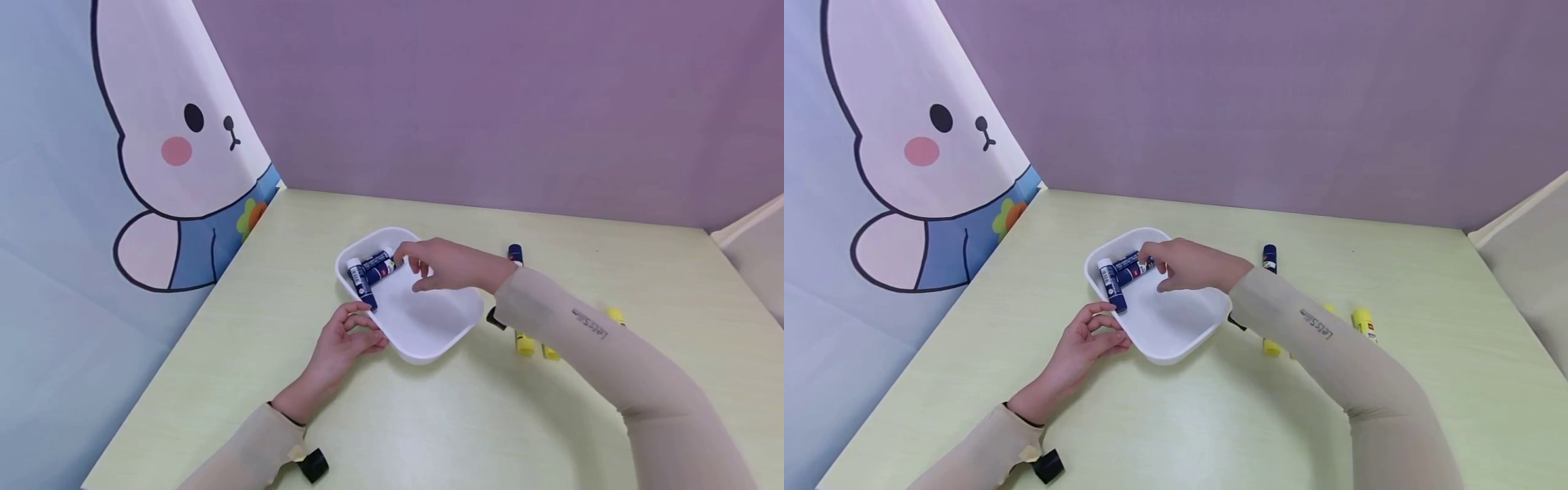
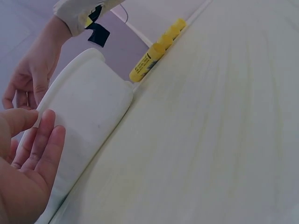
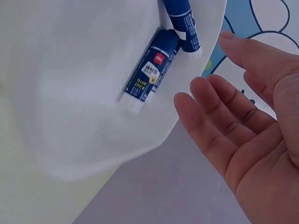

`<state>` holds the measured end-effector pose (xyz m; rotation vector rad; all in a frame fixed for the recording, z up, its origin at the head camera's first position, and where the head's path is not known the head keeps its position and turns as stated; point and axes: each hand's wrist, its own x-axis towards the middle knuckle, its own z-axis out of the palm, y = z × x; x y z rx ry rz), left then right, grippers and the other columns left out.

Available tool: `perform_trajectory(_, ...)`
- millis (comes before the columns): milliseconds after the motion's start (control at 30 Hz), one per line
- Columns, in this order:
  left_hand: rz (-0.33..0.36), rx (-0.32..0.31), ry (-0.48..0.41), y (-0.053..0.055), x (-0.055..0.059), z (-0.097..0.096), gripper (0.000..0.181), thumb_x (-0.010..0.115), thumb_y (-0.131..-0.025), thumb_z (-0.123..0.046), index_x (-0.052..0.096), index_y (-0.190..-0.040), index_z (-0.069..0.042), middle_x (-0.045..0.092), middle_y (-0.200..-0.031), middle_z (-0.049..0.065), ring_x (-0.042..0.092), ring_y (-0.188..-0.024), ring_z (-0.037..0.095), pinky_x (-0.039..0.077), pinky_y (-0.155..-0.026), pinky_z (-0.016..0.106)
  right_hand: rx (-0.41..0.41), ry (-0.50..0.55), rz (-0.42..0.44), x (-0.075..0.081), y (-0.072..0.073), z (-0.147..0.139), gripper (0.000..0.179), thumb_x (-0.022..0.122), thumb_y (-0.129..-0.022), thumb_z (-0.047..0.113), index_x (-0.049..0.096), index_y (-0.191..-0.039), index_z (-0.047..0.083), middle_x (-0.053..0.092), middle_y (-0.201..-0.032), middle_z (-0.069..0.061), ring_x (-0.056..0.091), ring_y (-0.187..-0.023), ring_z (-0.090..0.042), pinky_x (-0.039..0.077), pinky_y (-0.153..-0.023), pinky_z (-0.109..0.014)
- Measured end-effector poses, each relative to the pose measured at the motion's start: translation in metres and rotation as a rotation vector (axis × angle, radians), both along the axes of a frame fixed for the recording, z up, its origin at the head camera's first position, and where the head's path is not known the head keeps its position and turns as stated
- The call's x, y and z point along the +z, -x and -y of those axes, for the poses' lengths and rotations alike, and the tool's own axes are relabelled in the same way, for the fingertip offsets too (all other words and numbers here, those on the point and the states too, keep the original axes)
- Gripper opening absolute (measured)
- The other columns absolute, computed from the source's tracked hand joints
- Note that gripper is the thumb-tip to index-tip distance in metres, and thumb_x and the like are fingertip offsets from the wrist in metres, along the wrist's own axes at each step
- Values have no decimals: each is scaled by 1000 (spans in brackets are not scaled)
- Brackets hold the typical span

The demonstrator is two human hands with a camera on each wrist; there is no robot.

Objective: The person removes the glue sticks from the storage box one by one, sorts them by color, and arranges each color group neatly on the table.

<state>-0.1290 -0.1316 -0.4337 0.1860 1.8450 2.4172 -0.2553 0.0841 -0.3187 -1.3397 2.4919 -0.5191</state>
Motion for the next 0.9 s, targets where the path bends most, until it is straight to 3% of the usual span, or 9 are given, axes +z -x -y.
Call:
perform_trajectory(333, 5, -8, 6, -1, 1, -1, 53, 56, -89, 19, 33, -136, 11, 62, -95, 6, 71, -79, 18, 62, -79, 38, 3, -26, 77, -12, 14, 30, 47, 76, -89, 11, 53, -129, 5, 64, -99, -13, 58, -86, -18, 53, -78, -29)
perform_trajectory(433, -2, -12, 0, -1, 0, -1, 54, 56, -88, 20, 33, -136, 11, 62, -94, 6, 71, -79, 18, 62, -79, 38, -19, -17, 114, -17, 19, 37, 48, 76, -89, 12, 53, -130, 7, 62, -96, -8, 56, -87, -18, 52, -79, -28)
perform_trajectory(567, -12, -17, -14, -1, 0, -1, 54, 56, -88, 20, 32, -136, 12, 62, -95, 5, 71, -79, 18, 63, -79, 37, -62, 2, 184, -22, 24, 44, 49, 76, -89, 13, 52, -132, 7, 62, -94, -3, 58, -87, -18, 54, -78, -27)
perform_trajectory(767, -2, -12, -15, -1, 0, -1, 54, 55, -88, 20, 32, -136, 12, 62, -94, 5, 71, -78, 17, 63, -78, 37, -116, 44, 338, -30, 31, 53, 53, 75, -90, 11, 47, -135, 4, 64, -95, -8, 64, -82, -20, 61, -69, -29)
perform_trajectory(900, 1, -11, -14, -1, 0, -1, 54, 55, -89, 20, 32, -136, 11, 63, -94, 4, 71, -78, 17, 63, -78, 37, -168, 94, 453, -35, 32, 58, 55, 73, -90, 8, 44, -137, 4, 65, -96, -10, 65, -84, -21, 62, -71, -33)
